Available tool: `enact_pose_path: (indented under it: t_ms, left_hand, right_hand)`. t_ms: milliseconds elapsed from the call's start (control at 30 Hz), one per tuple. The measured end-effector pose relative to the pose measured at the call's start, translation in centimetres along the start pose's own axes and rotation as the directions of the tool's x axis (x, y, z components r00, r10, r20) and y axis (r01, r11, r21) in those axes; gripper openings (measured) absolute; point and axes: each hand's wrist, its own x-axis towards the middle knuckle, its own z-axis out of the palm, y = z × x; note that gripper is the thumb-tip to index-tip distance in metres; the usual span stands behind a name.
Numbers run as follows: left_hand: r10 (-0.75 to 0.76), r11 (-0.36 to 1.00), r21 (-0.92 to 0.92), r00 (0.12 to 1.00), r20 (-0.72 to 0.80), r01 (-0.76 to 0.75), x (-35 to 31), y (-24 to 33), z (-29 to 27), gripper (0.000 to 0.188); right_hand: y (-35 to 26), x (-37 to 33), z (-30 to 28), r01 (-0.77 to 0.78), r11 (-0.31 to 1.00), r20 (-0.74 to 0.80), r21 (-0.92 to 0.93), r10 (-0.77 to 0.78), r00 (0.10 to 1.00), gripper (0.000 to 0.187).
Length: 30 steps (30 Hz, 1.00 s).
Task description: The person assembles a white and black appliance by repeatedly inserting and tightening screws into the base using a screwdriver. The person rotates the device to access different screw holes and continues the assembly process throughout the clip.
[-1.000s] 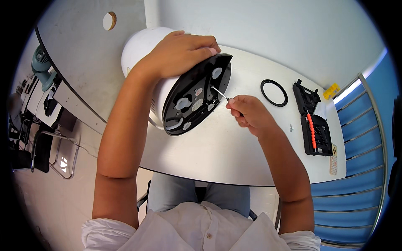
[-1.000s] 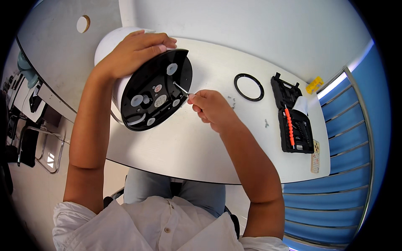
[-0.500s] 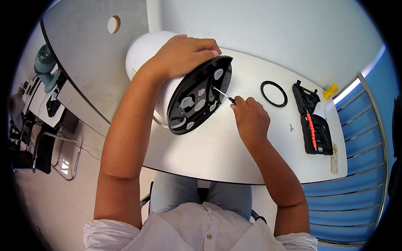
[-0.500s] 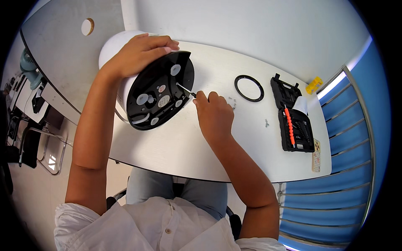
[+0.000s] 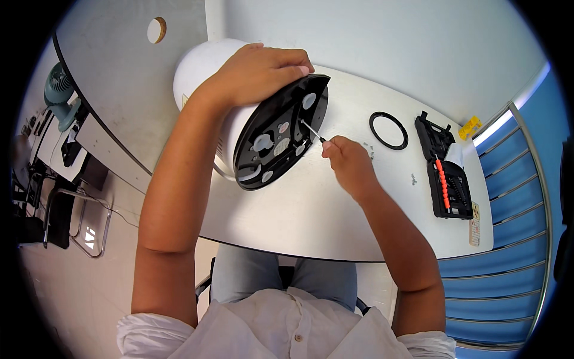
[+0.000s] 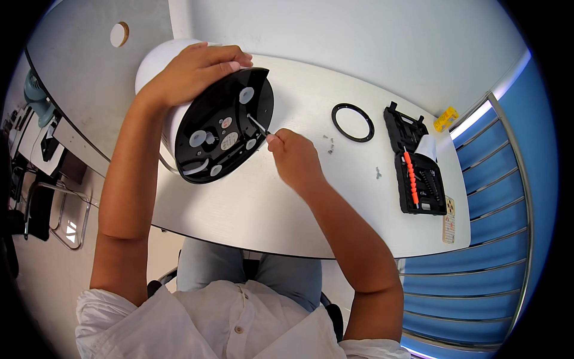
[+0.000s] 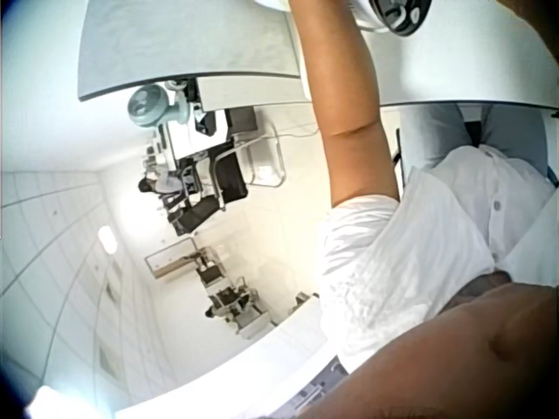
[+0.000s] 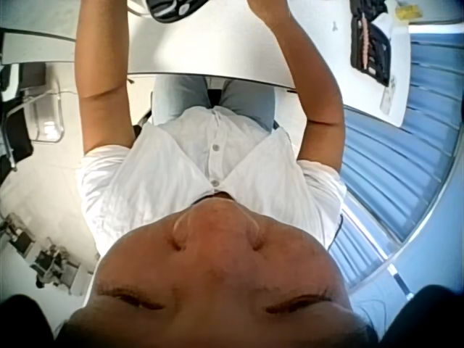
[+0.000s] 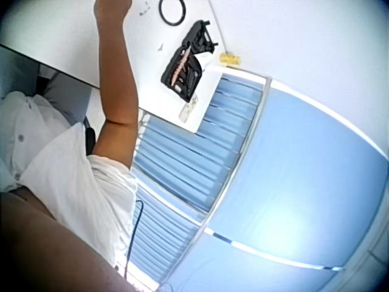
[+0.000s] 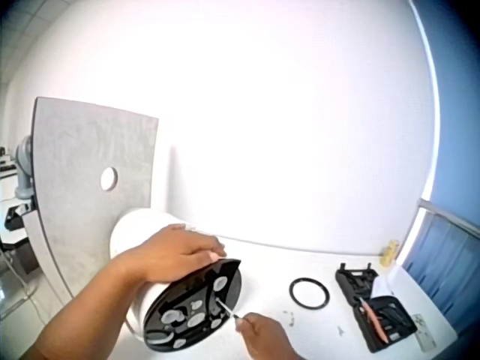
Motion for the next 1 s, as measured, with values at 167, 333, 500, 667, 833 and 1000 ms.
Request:
enact_pose_path:
  t_ms: [167,333,500,667,833,1000]
  left_hand:
    - [-0.020,1.000,-0.001,1.000,0.010,0.020,-0.2,0.0,0.0,0.033]
    - [-0.010,1.000,0.020,1.000,0.020,0.009,0.0,-0.1,-0.2,0.033]
    - [-0.032,0.999,0.020,0.999,0.025,0.032,0.2,0.2,-0.1,0.033]
    - [-0.019,1.000,0.026,0.999,0.027,0.018,0.3,0.1,-0.1,0.034]
    - [-0.005,1.000,0.025,1.000,-0.015,0.005,-0.4,0.3,-0.1,0.033]
    - [0.002,1.000,0.002,0.994,-0.111,-0.002,-0.4,-0.5,0.6,0.037]
  right_hand:
    - [-2.6,0.9,-2.9,-0.475,0.794,0.441,0.379,0.296,0.847,0.029]
    - [-1.1,1.6,-3.3,-0.594,0.577,0.619,0.560,0.185,0.763,0.027]
    - [1.1,1.9,-2.6,-0.688,0.350,0.718,0.636,0.057,0.694,0.029]
    - [1.6,1.5,-2.0,-0.677,0.302,0.708,0.672,0.007,0.706,0.031]
    - [1.0,-1.0,-5.2,-0.389,0.624,0.515,0.677,-0.025,0.857,0.030]
    - [8.4,2.2,-10.2,-0.165,0.854,-0.058,0.493,0.222,0.973,0.018]
